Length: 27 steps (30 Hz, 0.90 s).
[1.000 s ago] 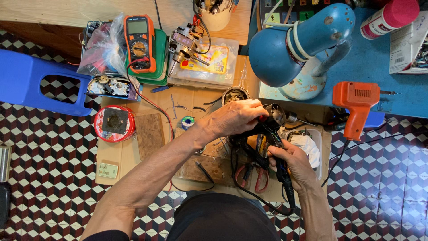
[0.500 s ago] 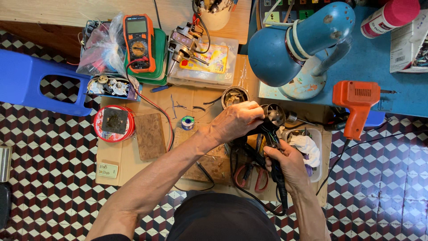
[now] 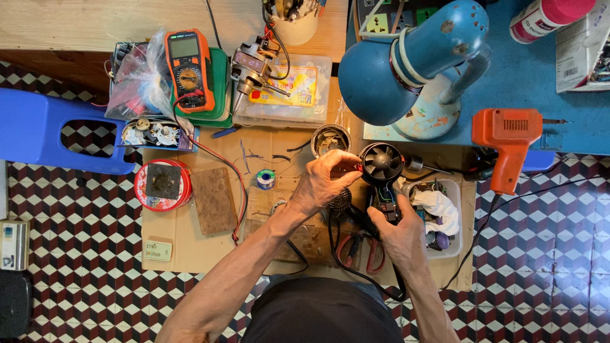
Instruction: The person disassembles a hair dryer at a workbench, removing the rear fan cover and handling the fan wheel and internal parts, then reattaches the housing and reassembles the hair dryer, pressing the switch and checking the assembled unit by hand.
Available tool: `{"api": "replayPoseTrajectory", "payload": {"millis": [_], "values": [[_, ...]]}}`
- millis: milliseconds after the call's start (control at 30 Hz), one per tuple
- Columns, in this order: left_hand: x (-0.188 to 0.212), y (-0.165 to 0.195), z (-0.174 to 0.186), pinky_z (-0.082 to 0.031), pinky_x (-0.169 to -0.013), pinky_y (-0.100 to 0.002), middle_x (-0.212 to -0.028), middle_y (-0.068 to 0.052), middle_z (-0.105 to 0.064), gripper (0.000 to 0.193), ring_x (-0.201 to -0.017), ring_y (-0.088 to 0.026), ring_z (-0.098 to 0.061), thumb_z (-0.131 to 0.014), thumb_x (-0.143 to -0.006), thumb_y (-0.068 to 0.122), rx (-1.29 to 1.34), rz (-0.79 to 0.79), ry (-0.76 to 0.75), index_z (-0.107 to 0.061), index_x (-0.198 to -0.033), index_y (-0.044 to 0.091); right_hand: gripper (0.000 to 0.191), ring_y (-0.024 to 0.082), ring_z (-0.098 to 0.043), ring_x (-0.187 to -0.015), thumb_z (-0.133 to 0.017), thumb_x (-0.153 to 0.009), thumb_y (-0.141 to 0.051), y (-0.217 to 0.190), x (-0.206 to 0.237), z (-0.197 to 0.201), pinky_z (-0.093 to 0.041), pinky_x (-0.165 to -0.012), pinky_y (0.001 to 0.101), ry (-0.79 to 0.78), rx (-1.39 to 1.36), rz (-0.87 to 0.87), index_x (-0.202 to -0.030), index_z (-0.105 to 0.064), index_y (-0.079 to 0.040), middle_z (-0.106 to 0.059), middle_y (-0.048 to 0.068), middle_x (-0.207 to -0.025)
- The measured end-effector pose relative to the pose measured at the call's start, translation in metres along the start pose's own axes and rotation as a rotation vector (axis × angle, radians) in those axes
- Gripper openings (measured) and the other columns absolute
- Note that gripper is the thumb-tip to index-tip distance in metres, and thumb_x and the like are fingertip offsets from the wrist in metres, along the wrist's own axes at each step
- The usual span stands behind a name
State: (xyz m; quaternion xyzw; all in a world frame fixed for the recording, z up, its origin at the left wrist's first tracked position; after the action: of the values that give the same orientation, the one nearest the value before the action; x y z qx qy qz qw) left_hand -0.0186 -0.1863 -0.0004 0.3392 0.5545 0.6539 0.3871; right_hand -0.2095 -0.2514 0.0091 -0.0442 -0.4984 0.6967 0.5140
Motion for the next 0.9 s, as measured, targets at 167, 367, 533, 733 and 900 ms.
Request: {"api": "replayPoseTrajectory", "payload": {"millis": [167, 367, 533, 733, 900], "values": [[0.001, -0.018, -0.003, -0.065, -0.090, -0.030, -0.109, -0.009, -0.076, 0.027, -0.102, -0.015, -0.075, -0.077, -0.091, 0.012, 0.140, 0.116, 0.040, -0.068, -0.116, 0.005, 0.031, 0.017, -0.066, -0.070, -0.073, -0.087, -0.024, -0.002, -0.004, -0.001, -0.055, -0.062, 0.0323, 0.025, 0.018, 0.070, -0.106, -0.065, -0.001, -0.071, 0.008, -0.083], [0.011, -0.021, -0.004, -0.063, -0.092, -0.029, -0.110, -0.009, -0.078, 0.026, -0.103, -0.015, -0.075, -0.076, -0.092, 0.013, 0.198, 0.183, 0.070, -0.068, -0.115, 0.005, 0.036, 0.018, -0.069, -0.071, -0.073, -0.086, -0.024, 0.001, -0.005, -0.004, -0.057, -0.063, 0.0326, 0.029, 0.022, 0.059, -0.113, -0.064, -0.001, -0.072, 0.009, -0.084], [0.017, -0.019, -0.004, -0.062, -0.092, -0.028, -0.110, -0.009, -0.078, 0.023, -0.102, -0.014, -0.075, -0.075, -0.093, 0.013, 0.221, 0.210, 0.120, -0.070, -0.113, 0.004, 0.042, 0.018, -0.071, -0.074, -0.073, -0.086, -0.024, 0.003, -0.005, -0.007, -0.058, -0.065, 0.0334, 0.021, 0.028, 0.056, -0.120, -0.063, -0.002, -0.073, 0.009, -0.088], [0.018, -0.010, -0.001, -0.063, -0.084, -0.026, -0.105, -0.007, -0.080, 0.022, -0.096, -0.012, -0.076, -0.075, -0.093, 0.013, 0.085, 0.127, 0.186, -0.073, -0.114, 0.005, 0.045, 0.019, -0.071, -0.075, -0.074, -0.086, -0.025, 0.003, -0.007, -0.008, -0.058, -0.066, 0.0339, 0.036, 0.036, 0.075, -0.123, -0.063, -0.002, -0.074, 0.010, -0.088], [0.020, -0.008, -0.005, -0.065, -0.078, -0.024, -0.105, -0.005, -0.080, 0.023, -0.092, -0.011, -0.077, -0.074, -0.094, 0.015, -0.045, 0.124, 0.257, -0.075, -0.116, 0.009, 0.058, 0.018, -0.073, -0.078, -0.072, -0.086, -0.025, 0.006, -0.007, -0.012, -0.061, -0.067, 0.0327, 0.027, -0.014, 0.082, -0.135, -0.056, -0.001, -0.073, 0.010, -0.094]]}}
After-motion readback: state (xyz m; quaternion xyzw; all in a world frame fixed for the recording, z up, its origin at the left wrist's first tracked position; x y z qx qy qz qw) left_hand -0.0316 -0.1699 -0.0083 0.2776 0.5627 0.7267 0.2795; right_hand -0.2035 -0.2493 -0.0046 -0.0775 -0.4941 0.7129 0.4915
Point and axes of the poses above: each hand's wrist, its own x-axis away from the middle knuckle, its own z-axis out of the back of the hand, y = z × x, the point moved 7 cm from there along -x, towards the middle knuckle
